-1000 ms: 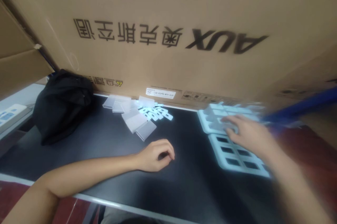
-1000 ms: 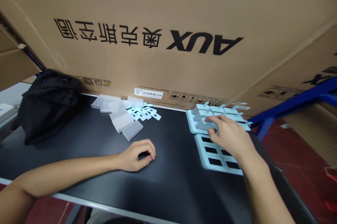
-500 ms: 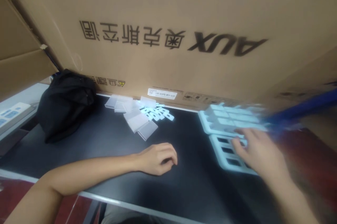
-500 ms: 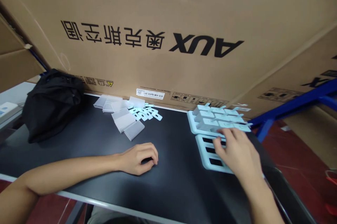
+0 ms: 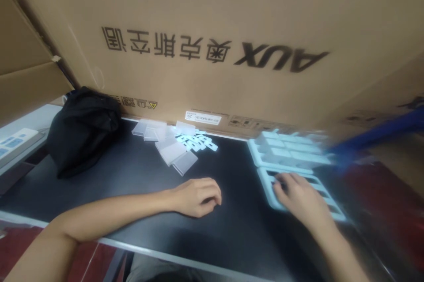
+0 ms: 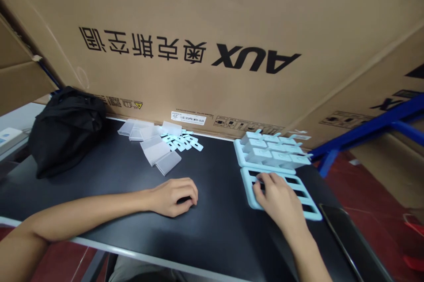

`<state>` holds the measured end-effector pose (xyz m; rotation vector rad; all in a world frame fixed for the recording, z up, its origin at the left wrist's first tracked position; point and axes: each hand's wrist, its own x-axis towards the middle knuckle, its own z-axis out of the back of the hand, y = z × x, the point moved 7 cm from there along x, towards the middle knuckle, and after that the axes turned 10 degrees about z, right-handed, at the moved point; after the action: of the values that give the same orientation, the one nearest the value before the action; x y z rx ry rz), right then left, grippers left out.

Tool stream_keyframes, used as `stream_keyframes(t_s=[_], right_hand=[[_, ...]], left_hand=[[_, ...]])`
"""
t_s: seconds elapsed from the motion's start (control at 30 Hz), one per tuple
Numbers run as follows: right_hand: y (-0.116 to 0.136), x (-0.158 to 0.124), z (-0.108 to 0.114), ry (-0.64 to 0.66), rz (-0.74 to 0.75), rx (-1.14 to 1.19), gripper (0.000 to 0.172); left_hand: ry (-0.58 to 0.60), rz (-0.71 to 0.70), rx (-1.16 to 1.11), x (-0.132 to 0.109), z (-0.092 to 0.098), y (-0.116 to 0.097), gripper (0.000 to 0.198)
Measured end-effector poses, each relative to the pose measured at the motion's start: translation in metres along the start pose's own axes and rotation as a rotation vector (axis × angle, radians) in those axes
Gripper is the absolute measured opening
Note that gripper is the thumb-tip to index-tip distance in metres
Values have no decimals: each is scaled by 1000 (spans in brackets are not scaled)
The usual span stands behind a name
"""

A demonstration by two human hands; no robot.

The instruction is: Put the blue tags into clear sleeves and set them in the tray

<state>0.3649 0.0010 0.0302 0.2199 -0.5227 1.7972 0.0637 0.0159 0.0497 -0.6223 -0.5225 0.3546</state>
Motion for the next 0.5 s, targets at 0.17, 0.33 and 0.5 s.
stream_keyframes(t_s=[0.17, 0.33, 0.5], right_hand=[[22, 25, 31, -120, 22, -15, 21], [74, 67, 41, -41, 109, 104, 22], [122, 100, 30, 79, 185, 168, 20]], left_hand=[[-37, 263, 311, 13, 83, 15, 17], [36, 617, 642, -5, 140, 40, 38], [131, 793, 701, -26, 133, 58, 43]])
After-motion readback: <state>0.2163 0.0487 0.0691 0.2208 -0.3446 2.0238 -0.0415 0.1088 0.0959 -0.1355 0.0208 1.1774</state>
